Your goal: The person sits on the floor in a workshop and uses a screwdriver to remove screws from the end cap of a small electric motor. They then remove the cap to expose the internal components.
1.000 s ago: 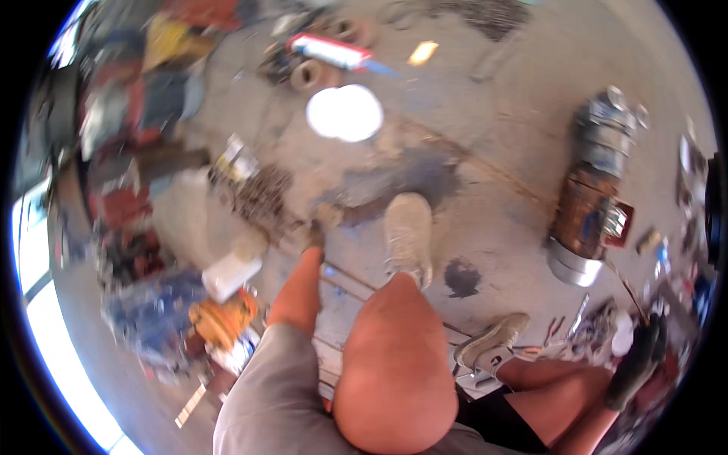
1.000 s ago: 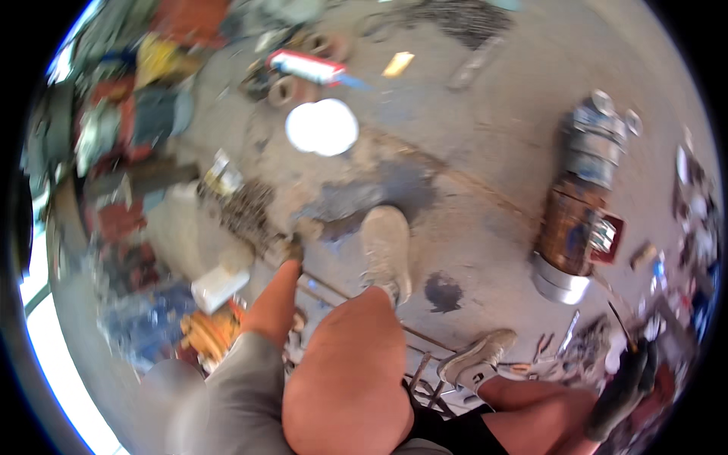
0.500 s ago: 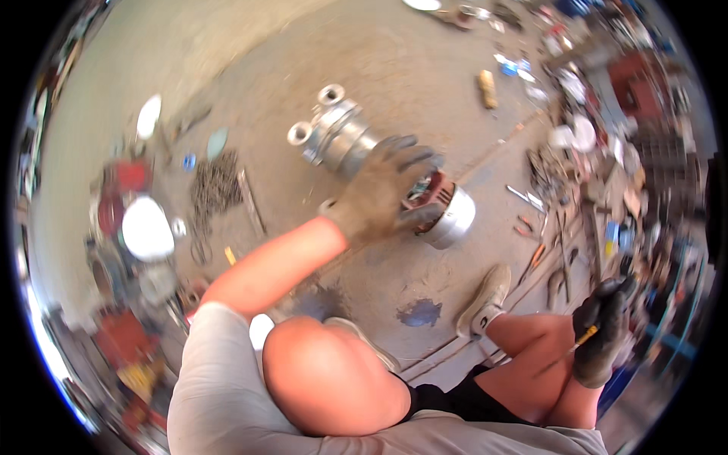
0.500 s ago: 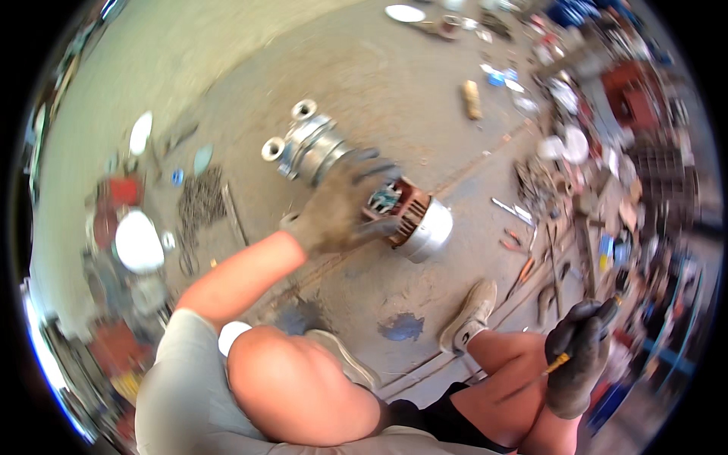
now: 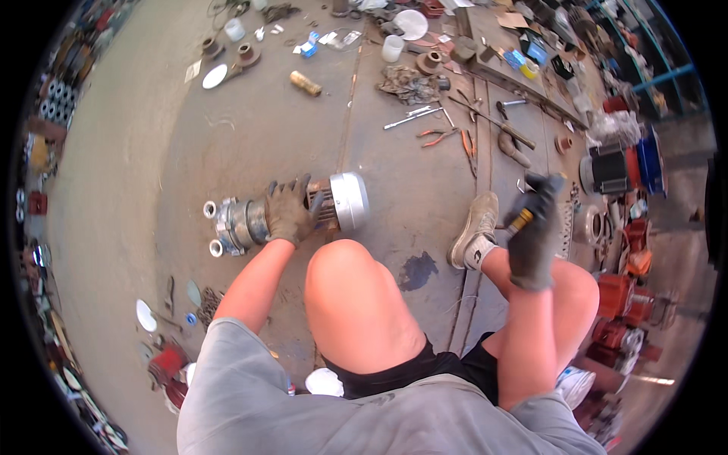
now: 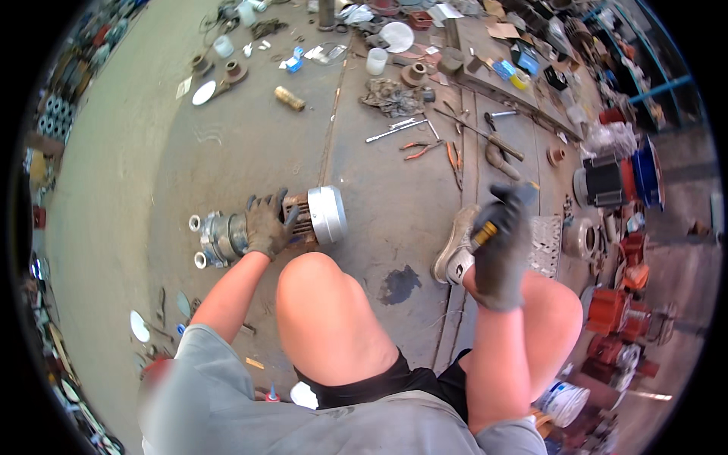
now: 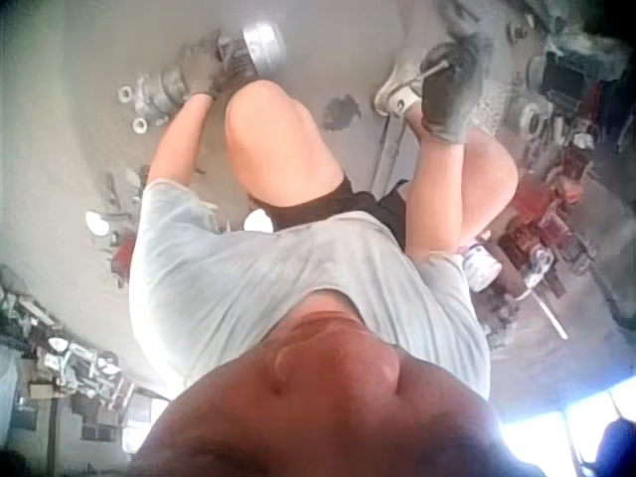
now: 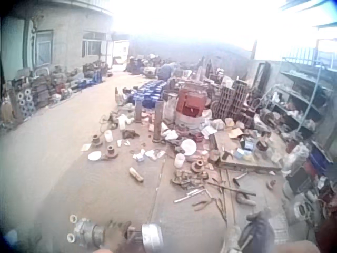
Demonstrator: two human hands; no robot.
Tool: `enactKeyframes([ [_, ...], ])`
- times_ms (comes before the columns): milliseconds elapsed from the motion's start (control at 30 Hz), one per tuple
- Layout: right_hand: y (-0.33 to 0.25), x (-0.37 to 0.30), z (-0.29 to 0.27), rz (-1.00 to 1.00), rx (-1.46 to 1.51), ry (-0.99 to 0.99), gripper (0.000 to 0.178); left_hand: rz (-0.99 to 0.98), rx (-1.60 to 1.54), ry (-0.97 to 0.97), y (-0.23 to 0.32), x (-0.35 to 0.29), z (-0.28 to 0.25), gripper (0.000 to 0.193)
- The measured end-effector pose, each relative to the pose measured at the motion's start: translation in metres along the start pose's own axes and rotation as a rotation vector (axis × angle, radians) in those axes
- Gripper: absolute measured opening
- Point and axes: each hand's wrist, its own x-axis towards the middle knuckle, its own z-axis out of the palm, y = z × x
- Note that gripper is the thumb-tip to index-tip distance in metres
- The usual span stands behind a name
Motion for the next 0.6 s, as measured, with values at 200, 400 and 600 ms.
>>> enactKeyframes([
  [200, 0.149, -0.006, 0.085, 0.745, 0.535, 0.217, 0.041, 0.009, 0.020, 0.119, 0.000, 0.004, 0.003, 0.065],
  [400, 0.221, -0.049, 0.140, 0.949, 0.688, 0.469, 0.021, -0.011, 0.065, 0.033, 0.004, 0.001, 0.004, 0.055],
  [600, 0.281, -0.057, 0.192, 0.870, 0.744, 0.437, 0.019, 0.030, 0.092, 0.016, 0.001, 0.007, 0.010, 0.057],
])
